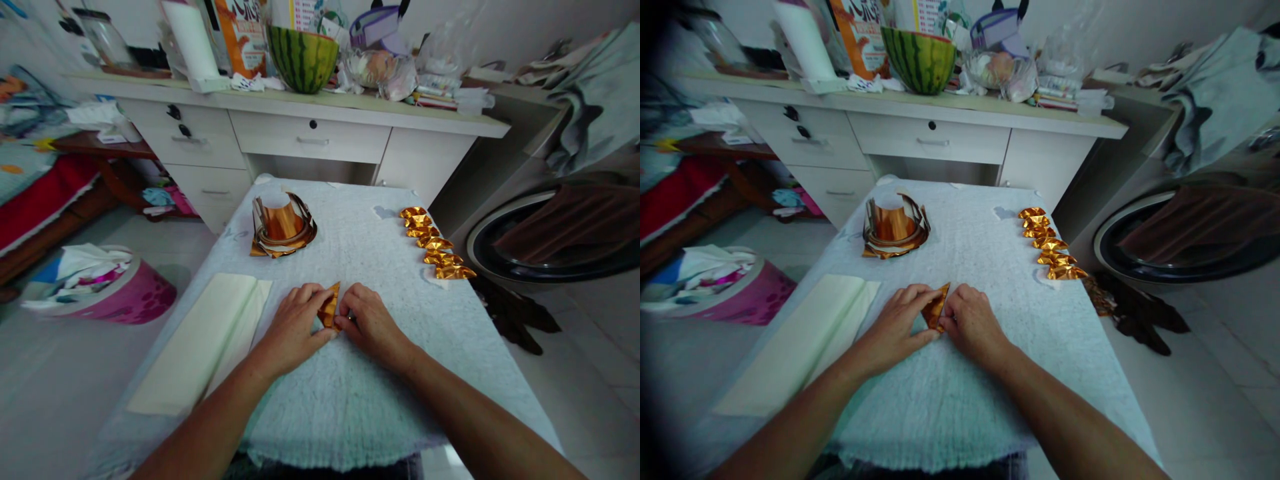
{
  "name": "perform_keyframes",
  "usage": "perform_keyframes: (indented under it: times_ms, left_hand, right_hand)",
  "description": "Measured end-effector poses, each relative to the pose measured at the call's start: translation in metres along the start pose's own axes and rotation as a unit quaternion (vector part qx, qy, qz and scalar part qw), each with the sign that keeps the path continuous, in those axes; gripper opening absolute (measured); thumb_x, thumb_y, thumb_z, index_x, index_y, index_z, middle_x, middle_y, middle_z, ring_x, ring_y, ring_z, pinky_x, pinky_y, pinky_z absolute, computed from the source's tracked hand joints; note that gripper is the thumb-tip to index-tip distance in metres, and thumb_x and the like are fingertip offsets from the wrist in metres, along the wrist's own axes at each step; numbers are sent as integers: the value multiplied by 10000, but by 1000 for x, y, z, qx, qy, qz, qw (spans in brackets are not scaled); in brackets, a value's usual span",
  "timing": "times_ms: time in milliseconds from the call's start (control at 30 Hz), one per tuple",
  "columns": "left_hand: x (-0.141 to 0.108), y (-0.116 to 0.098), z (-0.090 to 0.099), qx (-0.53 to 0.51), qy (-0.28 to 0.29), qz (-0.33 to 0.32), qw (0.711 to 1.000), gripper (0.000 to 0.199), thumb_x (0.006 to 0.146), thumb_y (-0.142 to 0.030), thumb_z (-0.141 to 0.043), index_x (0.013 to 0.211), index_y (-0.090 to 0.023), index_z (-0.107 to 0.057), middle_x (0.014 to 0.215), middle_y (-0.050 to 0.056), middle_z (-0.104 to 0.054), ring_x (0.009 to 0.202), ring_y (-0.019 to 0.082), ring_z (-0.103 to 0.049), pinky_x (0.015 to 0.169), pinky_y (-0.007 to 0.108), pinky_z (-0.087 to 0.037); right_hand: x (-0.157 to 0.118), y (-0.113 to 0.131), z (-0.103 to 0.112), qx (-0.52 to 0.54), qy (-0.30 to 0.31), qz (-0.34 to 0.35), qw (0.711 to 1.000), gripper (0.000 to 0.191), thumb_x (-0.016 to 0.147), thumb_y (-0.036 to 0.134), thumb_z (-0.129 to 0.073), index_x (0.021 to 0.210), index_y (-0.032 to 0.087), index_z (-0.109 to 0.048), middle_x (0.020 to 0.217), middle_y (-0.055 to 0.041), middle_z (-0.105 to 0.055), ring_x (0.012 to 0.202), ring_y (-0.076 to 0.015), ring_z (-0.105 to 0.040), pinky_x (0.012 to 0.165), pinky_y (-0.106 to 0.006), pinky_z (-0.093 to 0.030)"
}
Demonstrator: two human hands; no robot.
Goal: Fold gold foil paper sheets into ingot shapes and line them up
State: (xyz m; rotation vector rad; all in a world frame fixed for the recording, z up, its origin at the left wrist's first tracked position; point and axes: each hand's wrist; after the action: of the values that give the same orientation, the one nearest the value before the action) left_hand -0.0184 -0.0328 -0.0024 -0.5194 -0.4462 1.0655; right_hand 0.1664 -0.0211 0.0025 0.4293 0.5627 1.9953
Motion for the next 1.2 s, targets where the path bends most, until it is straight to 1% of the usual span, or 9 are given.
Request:
perform_keyframes:
  times_ms: [133,200,433,567,667,767,900,1067,1200]
  left_hand:
    - [0,2,1,-17,-6,-5,1000,396,870,-233,-537,1262,-257,-498,1212,42,-511,1107,217,-467,985,389,-399]
    - [1,3,-1,-19,-15,-4,1000,376,877,-194,-514,1248,-251,-507,1202,42,-520,1104,211,-472,985,385,-396]
    - [2,1,-6,-8,-55,-2,998,319,819,-172,-597,1131,-226,-550,1138,45,-574,1067,226,-493,937,388,-406]
    - [1,-1,-3,31,-68,-10,997,177,799,-187,-636,963,-240,-594,1122,29,-602,1088,248,-481,930,418,-376]
    - [3,-2,-2,23,-52,-31,998,80,814,-164,-614,854,-226,-582,1038,22,-615,1045,226,-508,905,394,-384]
    - [4,-2,-1,-7,-30,-42,999,76,822,-142,-586,828,-211,-555,938,22,-603,964,204,-535,858,356,-413]
    - [5,-1,-1,-24,-32,-33,999,99,805,-122,-583,797,-205,-529,887,15,-584,912,196,-533,815,340,-425]
    - [3,2,0,-33,-21,-60,997,121,809,-99,-561,807,-217,-585,994,19,-584,988,188,-527,880,350,-416]
    - [1,1,1,-27,-16,-56,998,111,776,-117,-595,801,-225,-601,1030,17,-581,1019,195,-527,908,367,-415]
  right_hand:
    - [0,-1,-1,-12,0,5,1000,76,809,157,-658,787,176,-588,895,-36,-534,855,-179,-505,783,-325,-370]
    - [0,-2,-2,-17,-2,6,1000,70,814,167,-655,790,177,-590,899,-38,-535,857,-179,-504,785,-325,-370]
    - [-4,2,4,-30,4,34,999,34,815,146,-597,837,171,-590,917,-53,-531,873,-189,-491,791,-330,-368]
    - [-6,3,6,-43,10,44,998,61,824,218,-605,853,172,-577,943,-61,-521,884,-199,-475,790,-339,-362]
    - [-6,2,5,-61,10,44,997,76,832,241,-604,863,177,-574,948,-61,-521,892,-203,-464,789,-341,-352]
    - [-6,1,4,-73,13,43,996,79,830,243,-604,866,180,-574,952,-62,-524,889,-205,-459,781,-341,-348]
    - [-7,1,2,-81,9,37,996,91,821,241,-607,883,181,-576,966,-68,-527,899,-215,-455,783,-346,-346]
    - [-7,1,1,-79,8,36,996,79,825,219,-587,896,185,-579,983,-72,-526,918,-221,-453,797,-353,-349]
    - [-7,1,2,-78,9,34,996,75,816,189,-583,891,184,-582,981,-68,-523,917,-216,-451,799,-351,-349]
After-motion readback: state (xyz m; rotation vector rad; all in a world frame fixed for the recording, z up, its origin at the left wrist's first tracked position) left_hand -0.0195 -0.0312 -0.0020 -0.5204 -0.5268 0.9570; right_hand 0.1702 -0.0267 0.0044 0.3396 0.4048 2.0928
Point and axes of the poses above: each hand's wrist, its own x-axis towards the middle knuckle, its own z-axis out of the back of the hand, y = z × x
